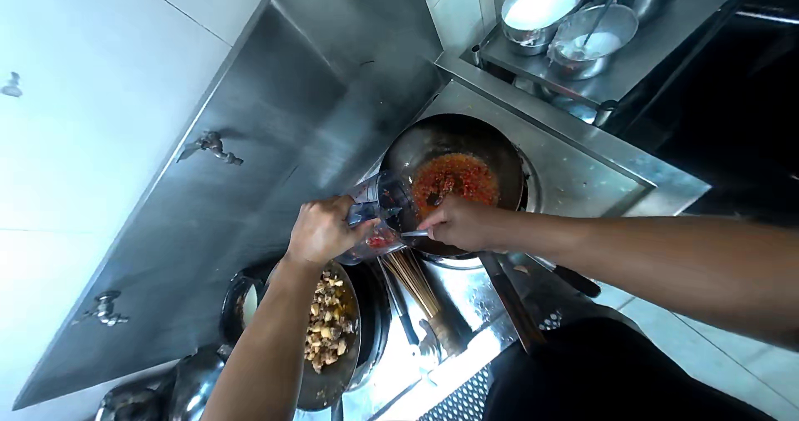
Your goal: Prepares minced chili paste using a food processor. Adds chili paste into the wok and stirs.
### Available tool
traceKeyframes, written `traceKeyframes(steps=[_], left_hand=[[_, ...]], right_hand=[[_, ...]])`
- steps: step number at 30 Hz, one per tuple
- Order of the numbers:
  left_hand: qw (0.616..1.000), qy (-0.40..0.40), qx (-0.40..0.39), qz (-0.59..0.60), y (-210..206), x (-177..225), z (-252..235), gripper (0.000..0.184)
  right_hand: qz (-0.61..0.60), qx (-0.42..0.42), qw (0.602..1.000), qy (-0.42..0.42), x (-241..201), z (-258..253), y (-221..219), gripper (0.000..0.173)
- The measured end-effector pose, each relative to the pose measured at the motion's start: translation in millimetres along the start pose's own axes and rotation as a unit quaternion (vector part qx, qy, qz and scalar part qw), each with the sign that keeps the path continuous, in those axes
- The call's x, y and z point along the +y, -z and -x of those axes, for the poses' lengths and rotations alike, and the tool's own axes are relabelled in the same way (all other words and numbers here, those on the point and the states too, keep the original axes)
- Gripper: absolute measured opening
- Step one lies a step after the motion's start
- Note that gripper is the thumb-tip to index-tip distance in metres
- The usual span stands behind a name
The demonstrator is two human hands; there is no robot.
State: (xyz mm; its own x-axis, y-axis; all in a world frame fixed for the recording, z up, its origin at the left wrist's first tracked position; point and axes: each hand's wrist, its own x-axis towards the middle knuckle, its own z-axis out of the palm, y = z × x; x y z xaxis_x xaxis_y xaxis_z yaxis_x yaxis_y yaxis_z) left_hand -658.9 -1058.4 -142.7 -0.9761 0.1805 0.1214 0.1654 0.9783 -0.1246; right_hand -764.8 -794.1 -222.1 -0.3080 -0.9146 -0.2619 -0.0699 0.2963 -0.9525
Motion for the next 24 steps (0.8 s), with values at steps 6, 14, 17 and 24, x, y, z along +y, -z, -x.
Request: traceKeyframes(steps=[6,14,17,24], left_hand=[[0.999,0.007,-0.052,0.011,6,2,-4,0.047],[0.999,0.024,-0.029,0.019,4,-3,27,0.047],[0.994,0.096,0.021,0.047,12,-7,52,0.045],[0.96,0.165,0.16,0.16,20,-8,102,0.039]], right_hand=[[-0.371,-0.006,0.917,-0.149,2,5,12,0.025],[-0.338,0.119,0.927,-0.114,29,4,22,0.021],[0.185,0.166,0.967,-0.053,57,0,33,0.028],[0.479,0.242,0.833,0.139,50,10,33,0.024]])
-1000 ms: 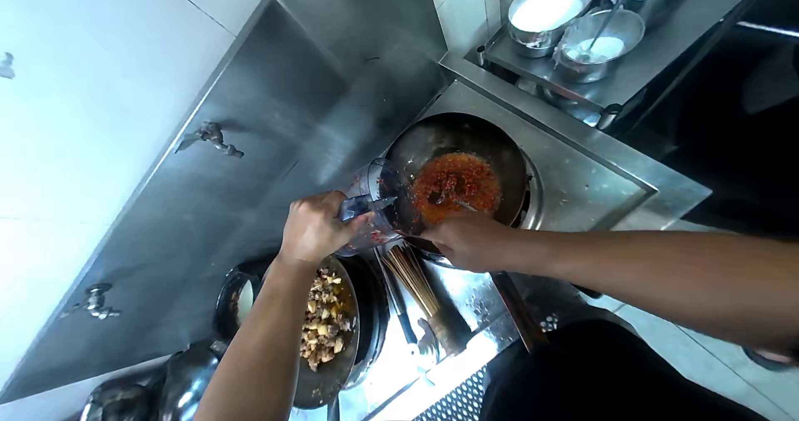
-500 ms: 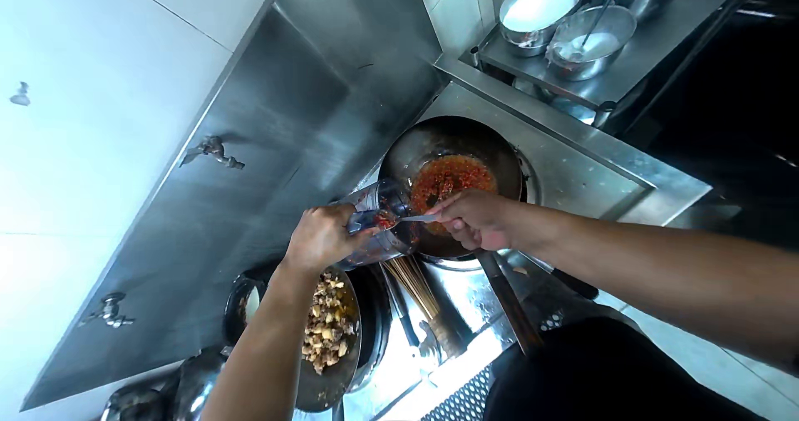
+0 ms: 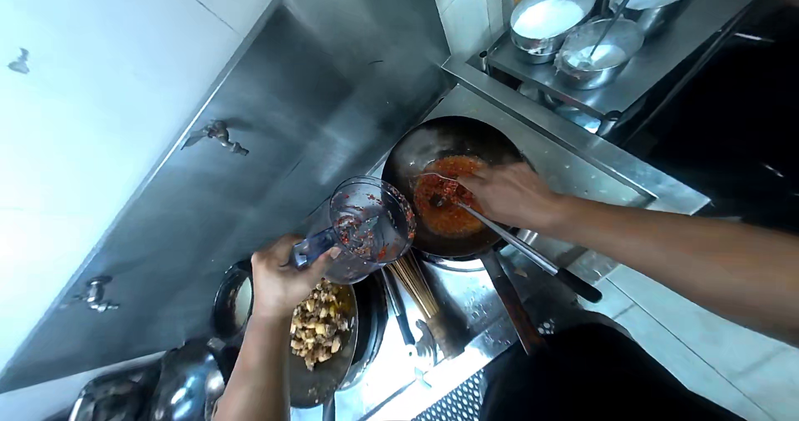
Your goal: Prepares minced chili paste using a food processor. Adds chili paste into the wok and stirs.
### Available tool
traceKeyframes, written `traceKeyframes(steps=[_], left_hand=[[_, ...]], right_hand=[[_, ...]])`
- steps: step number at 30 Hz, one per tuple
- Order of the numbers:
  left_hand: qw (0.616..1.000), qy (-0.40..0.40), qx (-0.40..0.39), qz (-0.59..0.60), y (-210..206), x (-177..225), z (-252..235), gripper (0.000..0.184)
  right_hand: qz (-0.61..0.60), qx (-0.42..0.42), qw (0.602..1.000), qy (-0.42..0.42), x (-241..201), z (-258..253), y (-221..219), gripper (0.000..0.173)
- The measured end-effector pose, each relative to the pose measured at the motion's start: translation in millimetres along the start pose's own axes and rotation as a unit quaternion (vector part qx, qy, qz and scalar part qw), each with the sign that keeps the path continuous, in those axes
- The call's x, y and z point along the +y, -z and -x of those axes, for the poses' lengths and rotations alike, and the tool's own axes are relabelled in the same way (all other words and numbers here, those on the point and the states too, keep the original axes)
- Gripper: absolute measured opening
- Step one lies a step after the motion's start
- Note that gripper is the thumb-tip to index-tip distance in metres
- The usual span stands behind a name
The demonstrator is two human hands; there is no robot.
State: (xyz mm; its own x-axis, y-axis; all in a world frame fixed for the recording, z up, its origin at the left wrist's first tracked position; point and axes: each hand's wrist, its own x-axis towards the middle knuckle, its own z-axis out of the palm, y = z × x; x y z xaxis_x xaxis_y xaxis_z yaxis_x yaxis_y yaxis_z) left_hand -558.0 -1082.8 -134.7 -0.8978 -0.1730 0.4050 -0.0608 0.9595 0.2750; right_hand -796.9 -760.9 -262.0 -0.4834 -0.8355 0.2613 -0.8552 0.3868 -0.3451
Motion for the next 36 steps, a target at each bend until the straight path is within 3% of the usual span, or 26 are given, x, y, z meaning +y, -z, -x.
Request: traceKeyframes(steps=[3,7,13,16,21,27,30,33,36], left_hand=[[0.999,-0.007,0.023,0.045,4,4,10,0.039],[0.997,-0.035,0.037,0.066,4,18,23,0.037],[0.987,-0.107,0.117,0.016,14,36,44,0.042],[0.981,-0.127,0.148,-0.008,20,39,56,0.044],[0.97,-0.148,0.187,-0.036,25,43,59,0.043],[0.967,-0.184,0.168,-0.06,22,47,61,0.044],[0.962,-0.217,0.147,-0.075,23,54,57,0.046],[0.959,-0.232,0.144,-0.079,21,53,55,0.047],[0.96,-0.234,0.13,-0.085,22,53,55,0.047]], right_hand=[[-0.084,0.08,0.99,0.08,-31,-13,38,0.029],[-0.071,0.035,0.985,0.15,-67,-32,39,0.025],[-0.067,-0.044,0.993,0.083,-109,-5,40,0.026],[-0.116,-0.049,0.99,0.066,-121,16,54,0.021],[-0.044,-0.013,0.996,0.071,-117,6,53,0.022],[0.022,-0.024,0.992,0.124,-116,-6,68,0.02],[0.057,-0.081,0.987,0.129,-117,-14,66,0.017],[0.026,-0.164,0.98,0.112,-130,-1,54,0.021],[-0.067,-0.168,0.98,0.079,-140,15,41,0.016]])
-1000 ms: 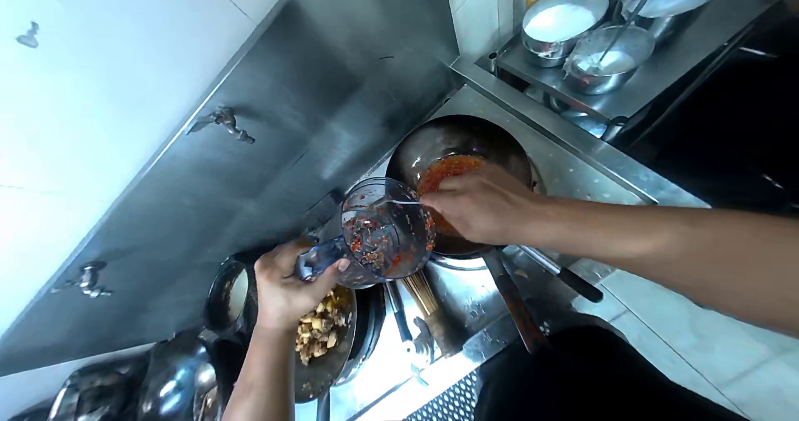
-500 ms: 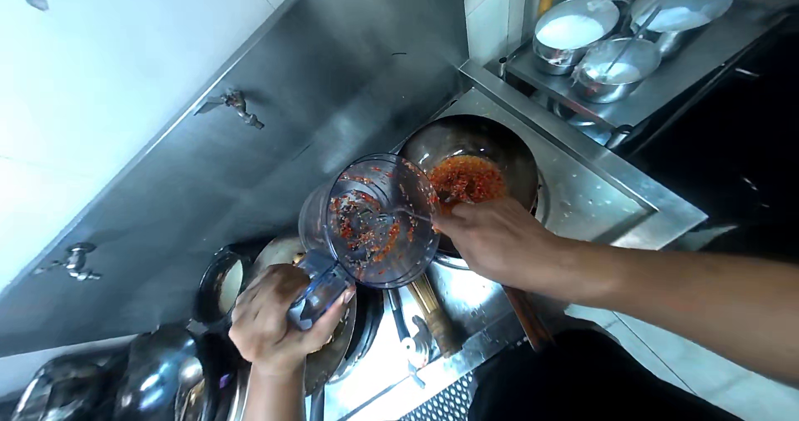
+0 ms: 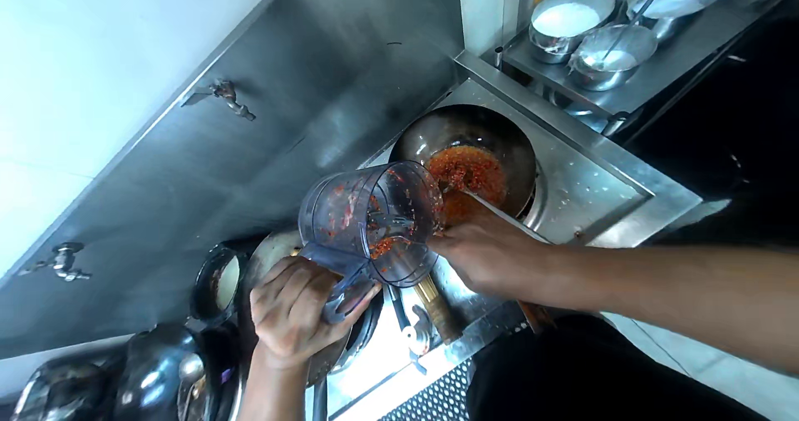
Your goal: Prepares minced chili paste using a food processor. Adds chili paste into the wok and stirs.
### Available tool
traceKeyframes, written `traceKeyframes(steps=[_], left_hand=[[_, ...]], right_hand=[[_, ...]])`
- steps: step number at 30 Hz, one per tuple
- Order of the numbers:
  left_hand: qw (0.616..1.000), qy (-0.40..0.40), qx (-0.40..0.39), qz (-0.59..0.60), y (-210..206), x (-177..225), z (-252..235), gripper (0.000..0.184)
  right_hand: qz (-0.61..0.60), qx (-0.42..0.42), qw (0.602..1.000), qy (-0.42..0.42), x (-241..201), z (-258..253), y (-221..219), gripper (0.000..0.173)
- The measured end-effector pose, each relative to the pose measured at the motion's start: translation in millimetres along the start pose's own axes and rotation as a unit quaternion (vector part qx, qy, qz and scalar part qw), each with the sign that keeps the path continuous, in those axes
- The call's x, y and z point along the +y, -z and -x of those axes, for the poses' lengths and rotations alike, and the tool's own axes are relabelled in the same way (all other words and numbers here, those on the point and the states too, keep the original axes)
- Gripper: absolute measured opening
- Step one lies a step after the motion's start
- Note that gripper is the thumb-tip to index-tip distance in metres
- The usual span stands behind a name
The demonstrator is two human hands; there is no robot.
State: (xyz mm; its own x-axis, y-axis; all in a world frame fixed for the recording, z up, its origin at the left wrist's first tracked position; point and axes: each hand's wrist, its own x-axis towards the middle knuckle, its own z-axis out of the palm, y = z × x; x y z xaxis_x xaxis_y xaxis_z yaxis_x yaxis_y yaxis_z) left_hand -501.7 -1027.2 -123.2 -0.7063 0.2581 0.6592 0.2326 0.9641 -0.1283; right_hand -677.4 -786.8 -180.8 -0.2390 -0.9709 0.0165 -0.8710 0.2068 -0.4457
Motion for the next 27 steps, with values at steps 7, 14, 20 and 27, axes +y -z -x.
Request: traceKeyframes(steps=[7,14,20,27], left_hand=[[0.999,-0.004,-0.037,-0.02,-4,0,1,0.048],[0.995,0.009,-0.089,-0.041,-15,13,14,0.039],[0.99,0.004,-0.122,-0.065,-15,8,31,0.041],[0.992,0.104,-0.024,-0.073,-16,-18,82,0.049]], right_hand=[[-0.359,-0.048,0.928,-0.09,-35,1,-15,0.035],[-0.763,0.008,0.612,-0.207,-52,-20,-29,0.027],[-0.892,0.033,0.395,-0.216,-51,-21,-42,0.027],[-0.803,0.137,0.513,-0.27,-28,-7,-30,0.023]])
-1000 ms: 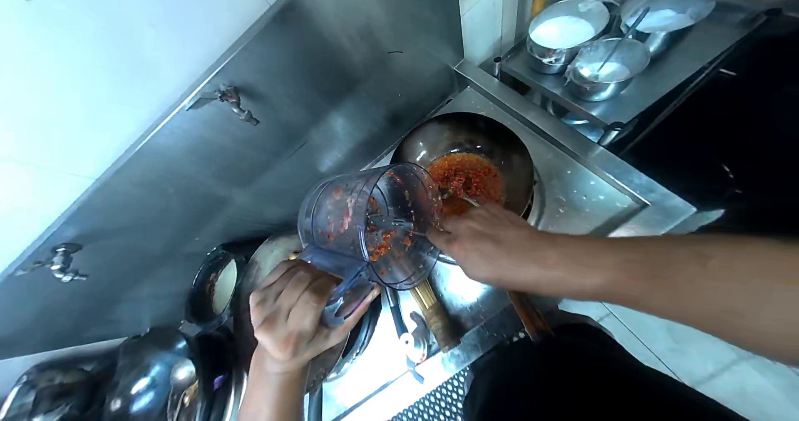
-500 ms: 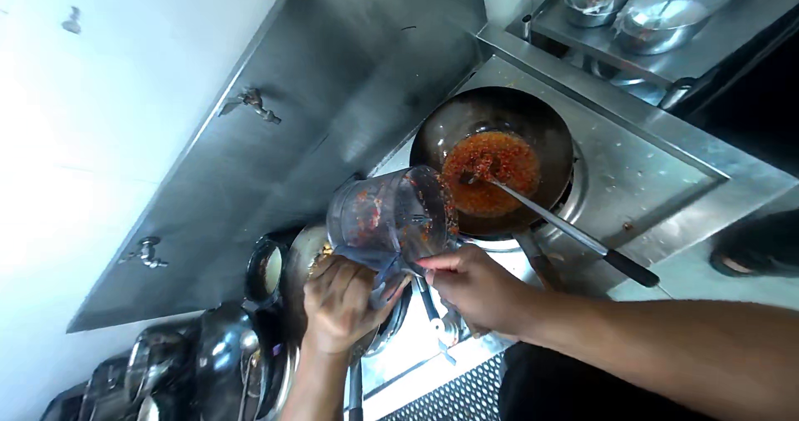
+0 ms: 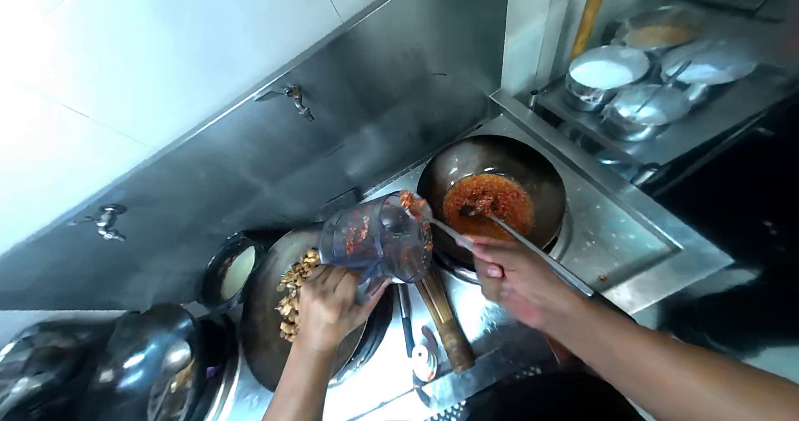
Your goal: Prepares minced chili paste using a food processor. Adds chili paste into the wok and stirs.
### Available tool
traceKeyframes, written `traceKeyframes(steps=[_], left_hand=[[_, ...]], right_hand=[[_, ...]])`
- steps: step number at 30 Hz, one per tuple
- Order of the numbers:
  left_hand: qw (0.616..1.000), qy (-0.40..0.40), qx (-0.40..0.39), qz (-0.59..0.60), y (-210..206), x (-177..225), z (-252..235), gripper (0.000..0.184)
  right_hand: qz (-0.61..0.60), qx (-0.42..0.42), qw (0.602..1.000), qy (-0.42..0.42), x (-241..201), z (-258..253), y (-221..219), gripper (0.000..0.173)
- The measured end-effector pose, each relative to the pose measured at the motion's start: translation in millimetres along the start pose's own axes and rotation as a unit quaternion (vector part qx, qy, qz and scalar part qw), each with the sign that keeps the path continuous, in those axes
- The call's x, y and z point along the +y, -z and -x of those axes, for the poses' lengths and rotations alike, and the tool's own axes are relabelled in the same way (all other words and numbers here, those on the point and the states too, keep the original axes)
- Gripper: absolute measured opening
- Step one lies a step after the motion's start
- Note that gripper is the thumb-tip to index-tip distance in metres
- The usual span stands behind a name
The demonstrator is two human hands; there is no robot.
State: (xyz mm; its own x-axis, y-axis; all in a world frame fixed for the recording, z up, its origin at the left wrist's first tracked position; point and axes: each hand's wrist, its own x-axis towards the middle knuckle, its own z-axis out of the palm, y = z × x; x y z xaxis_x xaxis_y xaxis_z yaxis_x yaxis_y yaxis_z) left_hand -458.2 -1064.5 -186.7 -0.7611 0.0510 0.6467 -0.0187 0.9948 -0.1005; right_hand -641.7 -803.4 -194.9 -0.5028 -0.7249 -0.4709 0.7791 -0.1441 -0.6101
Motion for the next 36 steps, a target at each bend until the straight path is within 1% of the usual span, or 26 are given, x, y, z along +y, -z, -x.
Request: traceKeyframes(steps=[1,2,3,4,5,6,7,8,9,10,11,12,14,16,17,18,19,22,23,24,26,29,32,34,35,36], left_hand=[[0.999,0.027,0.014,0.012,0,-4,9,0.049],[0.997,0.059,0.033,0.029,0,-8,18,0.049],[0.993,0.092,0.052,0.046,2,-10,25,0.049],[0.988,0.124,0.068,0.061,5,-11,31,0.049],[0.982,0.152,0.081,0.075,9,-11,35,0.049],[0.976,0.175,0.091,0.092,13,-10,39,0.049],[0.971,0.19,0.098,0.111,16,-9,40,0.05],[0.965,0.202,0.106,0.129,18,-11,38,0.049],[0.96,0.213,0.113,0.145,19,-12,37,0.049],[0.954,0.227,0.114,0.159,20,-9,39,0.048],[0.95,0.235,0.113,0.175,21,-8,40,0.047],[0.947,0.233,0.115,0.188,20,-9,38,0.045],[0.946,0.221,0.112,0.208,19,-7,32,0.043],[0.952,0.196,0.095,0.213,18,-3,25,0.041],[0.957,0.18,0.087,0.21,17,-2,21,0.04],[0.962,0.163,0.08,0.204,17,0,17,0.041],[0.966,0.149,0.074,0.195,18,2,12,0.042],[0.973,0.137,0.055,0.177,20,6,-5,0.043],[0.975,0.135,0.048,0.171,20,7,-11,0.044],[0.978,0.13,0.04,0.16,19,8,-18,0.045],[0.984,0.114,0.023,0.132,13,11,-33,0.049],[0.995,0.062,-0.005,0.077,-8,14,-55,0.053],[0.999,0.03,-0.033,0.024,-26,19,-72,0.053],[0.998,0.044,-0.046,-0.01,-31,24,-77,0.053],[0.997,0.066,-0.044,-0.024,-32,27,-78,0.053],[0.994,0.101,-0.04,-0.032,-31,33,-76,0.053]], right_hand=[[0.072,0.029,0.996,0.05,-6,0,7,0.023],[0.178,0.064,0.975,0.113,-13,-2,17,0.025],[0.323,0.109,0.923,0.177,-19,-6,29,0.026],[0.49,0.151,0.828,0.228,-25,-13,45,0.028],[0.647,0.173,0.701,0.244,-30,-21,62,0.031],[0.769,0.17,0.574,0.224,-31,-25,78,0.033],[0.841,0.161,0.483,0.184,-32,-26,89,0.033],[0.876,0.15,0.42,0.183,-35,-26,96,0.032],[0.893,0.139,0.381,0.196,-40,-25,100,0.031],[0.898,0.131,0.368,0.204,-44,-19,101,0.03],[0.889,0.126,0.371,0.239,-48,-13,100,0.029],[0.868,0.119,0.382,0.293,-54,-5,95,0.028],[0.81,0.074,0.398,0.424,-70,10,73,0.034],[0.771,0.016,0.402,0.494,-81,26,45,0.038],[0.763,-0.014,0.397,0.51,-86,31,33,0.037],[0.766,-0.037,0.385,0.514,-89,34,25,0.036],[0.779,-0.053,0.362,0.51,-91,34,20,0.035],[0.825,-0.088,0.282,0.481,-94,26,27,0.033],[0.836,-0.096,0.268,0.47,-93,23,32,0.033],[0.842,-0.103,0.263,0.459,-92,21,38,0.033],[0.85,-0.115,0.271,0.437,-91,20,50,0.03],[0.856,-0.126,0.287,0.411,-100,20,67,0.028],[0.861,-0.074,0.305,0.401,-115,17,85,0.03],[0.845,-0.03,0.335,0.416,-114,8,102,0.033],[0.847,-0.014,0.343,0.406,-111,2,112,0.033],[0.859,-0.004,0.352,0.372,-106,-2,124,0.031]])
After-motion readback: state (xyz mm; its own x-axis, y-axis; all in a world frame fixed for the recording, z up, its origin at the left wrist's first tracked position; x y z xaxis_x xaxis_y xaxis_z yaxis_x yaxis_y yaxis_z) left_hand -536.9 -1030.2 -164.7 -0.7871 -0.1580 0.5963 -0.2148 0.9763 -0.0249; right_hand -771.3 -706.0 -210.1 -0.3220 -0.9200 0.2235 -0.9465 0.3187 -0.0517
